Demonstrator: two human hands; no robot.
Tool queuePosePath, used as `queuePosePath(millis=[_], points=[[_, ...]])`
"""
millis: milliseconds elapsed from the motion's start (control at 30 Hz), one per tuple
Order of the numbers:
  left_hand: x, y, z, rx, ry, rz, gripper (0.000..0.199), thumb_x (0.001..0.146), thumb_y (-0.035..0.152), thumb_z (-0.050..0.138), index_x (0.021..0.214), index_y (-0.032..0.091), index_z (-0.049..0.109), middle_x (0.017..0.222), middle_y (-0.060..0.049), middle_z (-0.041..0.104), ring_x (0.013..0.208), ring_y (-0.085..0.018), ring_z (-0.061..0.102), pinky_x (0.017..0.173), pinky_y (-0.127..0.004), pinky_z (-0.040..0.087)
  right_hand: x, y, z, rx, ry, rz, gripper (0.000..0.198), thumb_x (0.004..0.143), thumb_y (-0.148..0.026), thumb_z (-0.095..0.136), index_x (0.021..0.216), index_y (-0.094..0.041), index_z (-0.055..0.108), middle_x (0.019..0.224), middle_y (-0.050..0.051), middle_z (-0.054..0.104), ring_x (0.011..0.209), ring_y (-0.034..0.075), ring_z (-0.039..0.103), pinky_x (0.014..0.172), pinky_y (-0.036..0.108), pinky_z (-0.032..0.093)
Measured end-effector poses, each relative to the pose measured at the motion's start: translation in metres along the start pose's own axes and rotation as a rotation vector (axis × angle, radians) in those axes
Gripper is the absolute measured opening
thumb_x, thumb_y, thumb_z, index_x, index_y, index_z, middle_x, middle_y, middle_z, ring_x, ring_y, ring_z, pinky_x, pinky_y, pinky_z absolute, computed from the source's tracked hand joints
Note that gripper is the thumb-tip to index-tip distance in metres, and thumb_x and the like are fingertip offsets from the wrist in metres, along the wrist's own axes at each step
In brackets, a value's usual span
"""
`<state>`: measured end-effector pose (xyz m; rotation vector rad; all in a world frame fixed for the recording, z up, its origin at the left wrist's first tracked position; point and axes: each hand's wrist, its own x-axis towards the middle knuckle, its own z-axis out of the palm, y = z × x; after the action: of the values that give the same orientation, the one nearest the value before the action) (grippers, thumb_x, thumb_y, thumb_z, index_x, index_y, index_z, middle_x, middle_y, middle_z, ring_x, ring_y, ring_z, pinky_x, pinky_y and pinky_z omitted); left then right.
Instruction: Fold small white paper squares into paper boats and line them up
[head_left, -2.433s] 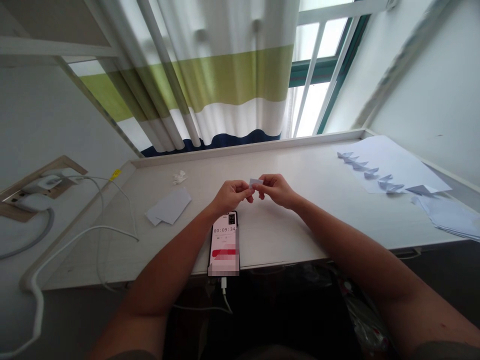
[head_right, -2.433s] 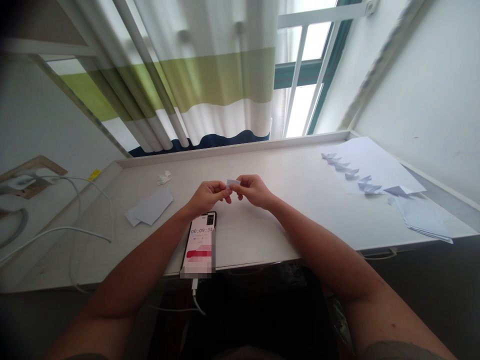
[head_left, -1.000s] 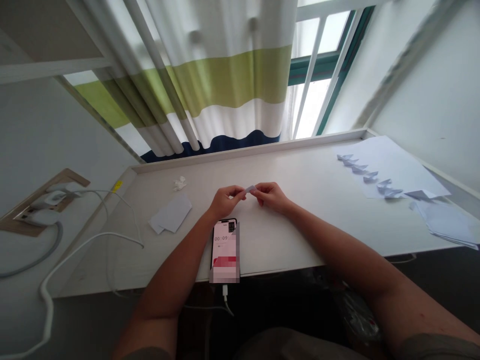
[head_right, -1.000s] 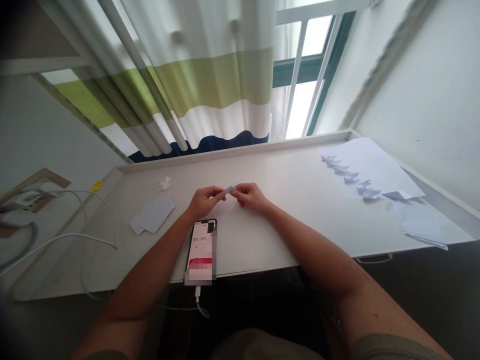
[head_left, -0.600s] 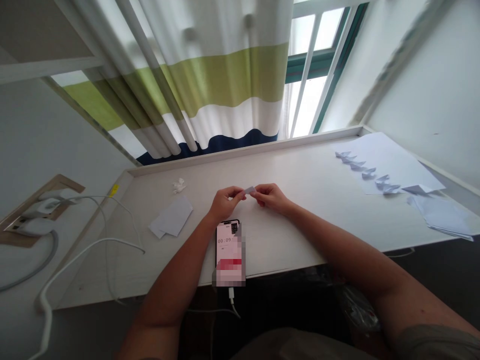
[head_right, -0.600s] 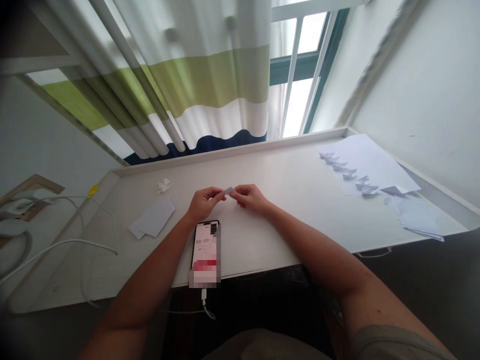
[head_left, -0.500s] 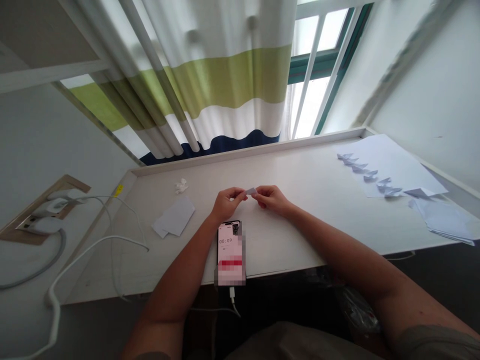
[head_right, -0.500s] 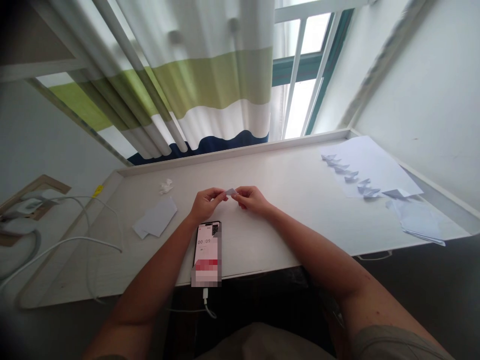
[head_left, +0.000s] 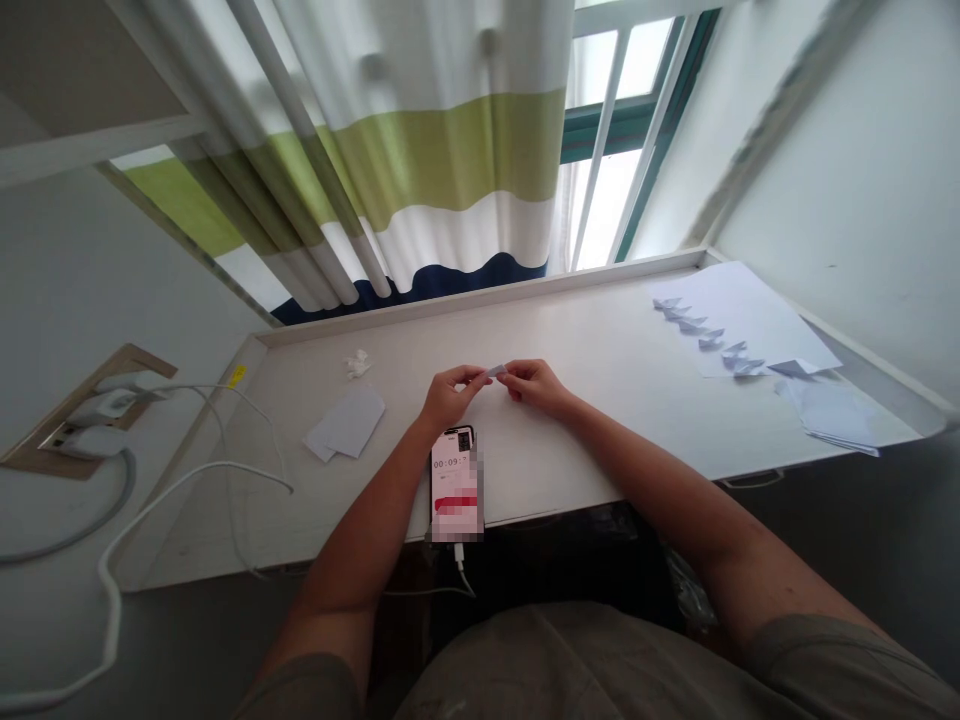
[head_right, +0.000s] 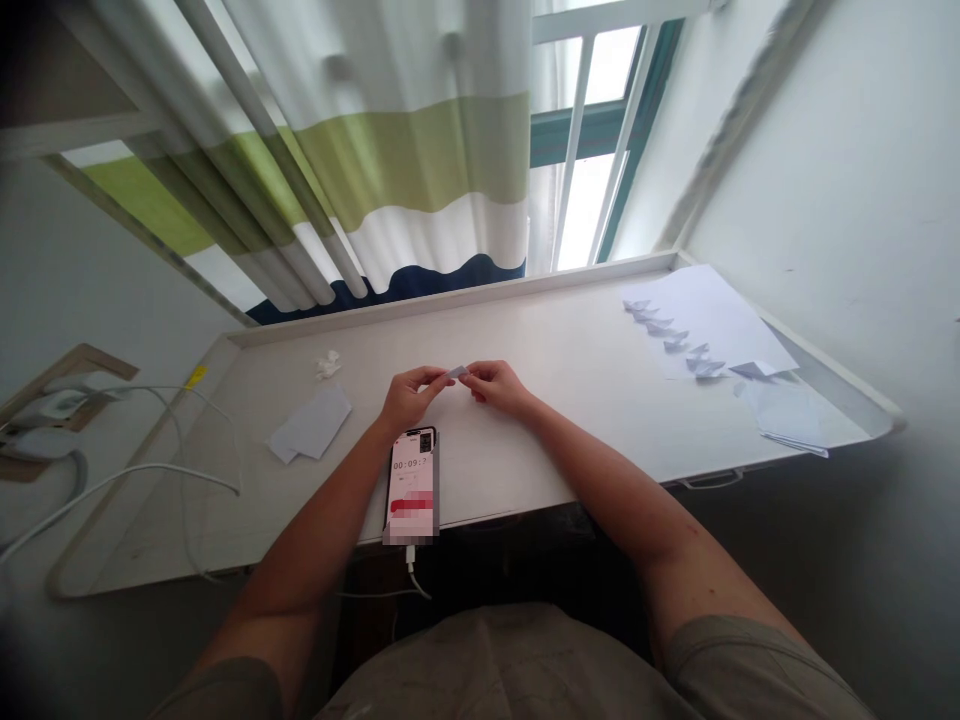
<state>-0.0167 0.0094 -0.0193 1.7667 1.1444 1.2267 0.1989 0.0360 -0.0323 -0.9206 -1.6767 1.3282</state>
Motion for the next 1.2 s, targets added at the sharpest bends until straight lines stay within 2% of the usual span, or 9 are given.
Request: queuePosePath(millis=[233,433,567,700,933,1100,1200], points=[[-0.004,0.006,0.001,0.078,0.001,0.025,0.028,0.095,0.048,0.074,0.098,0.022,0.083,0.093,-0.007,0.086,0.089,-0.024,0.079,0.091,-0.039,0.060,-0.001,0.001,0.001,0.053,0.014,-0.020,0.060,0.081,-0.077,0.077,0.087,-0.018,0.074,0.060,-0.001,0.064,0.051,0.014,0.056,0.052,0.027,0.042],[-0.005,0.009,0.000,0.115,-0.080,-0.029,0.030,0.097,0.047,0.068,0.091,0.021,0.082,0.092,-0.007,0.086,0.086,-0.023,0.076,0.088,-0.037,0.058,-0.004,0.005,0.003,0.088,0.009,0.015,0.066,0.080,-0.086,0.074,0.078,-0.021,0.064,0.055,-0.001,0.064,0.047,0.012,0.054,0.050,0.026,0.043],[-0.003,0.008,-0.002,0.139,-0.122,-0.055,0.031,0.097,0.046,0.065,0.087,0.021,0.080,0.090,-0.007,0.085,0.081,-0.022,0.072,0.078,-0.034,0.054,-0.005,0.005,0.004,0.090,0.025,0.031,0.068,0.078,-0.088,0.073,0.078,-0.021,0.062,0.053,-0.002,0.063,0.046,0.012,0.052,0.050,0.026,0.041],[-0.003,0.006,-0.002,0.184,-0.056,-0.099,0.030,0.094,0.045,0.068,0.078,0.020,0.074,0.075,-0.006,0.080,0.066,-0.019,0.064,0.067,-0.032,0.046,-0.004,0.003,0.006,0.097,0.028,0.037,0.069,0.077,-0.088,0.075,0.077,-0.021,0.063,0.052,-0.002,0.062,0.046,0.011,0.051,0.049,0.025,0.040],[-0.001,0.006,0.000,0.126,-0.043,-0.081,0.025,0.093,0.042,0.070,0.080,0.021,0.074,0.077,-0.005,0.080,0.073,-0.019,0.070,0.073,-0.032,0.050,0.010,-0.002,0.005,0.190,-0.014,0.118,0.063,0.073,-0.078,0.087,0.074,-0.020,0.062,0.060,-0.001,0.066,0.051,0.012,0.058,0.049,0.024,0.049],[-0.001,0.003,-0.001,0.139,-0.008,-0.088,0.026,0.094,0.043,0.071,0.081,0.021,0.074,0.077,-0.005,0.080,0.074,-0.020,0.072,0.071,-0.032,0.050,0.012,-0.002,0.007,0.260,-0.002,0.080,0.061,0.072,-0.075,0.088,0.077,-0.019,0.066,0.063,-0.001,0.067,0.052,0.011,0.060,0.047,0.023,0.050],[-0.002,0.002,0.000,0.049,-0.003,-0.123,0.032,0.094,0.050,0.074,0.082,0.020,0.073,0.076,-0.005,0.079,0.071,-0.019,0.072,0.069,-0.032,0.052,0.008,0.000,0.007,0.293,0.024,0.060,0.062,0.071,-0.076,0.089,0.086,-0.019,0.071,0.063,-0.002,0.069,0.048,0.011,0.061,0.047,0.024,0.051]])
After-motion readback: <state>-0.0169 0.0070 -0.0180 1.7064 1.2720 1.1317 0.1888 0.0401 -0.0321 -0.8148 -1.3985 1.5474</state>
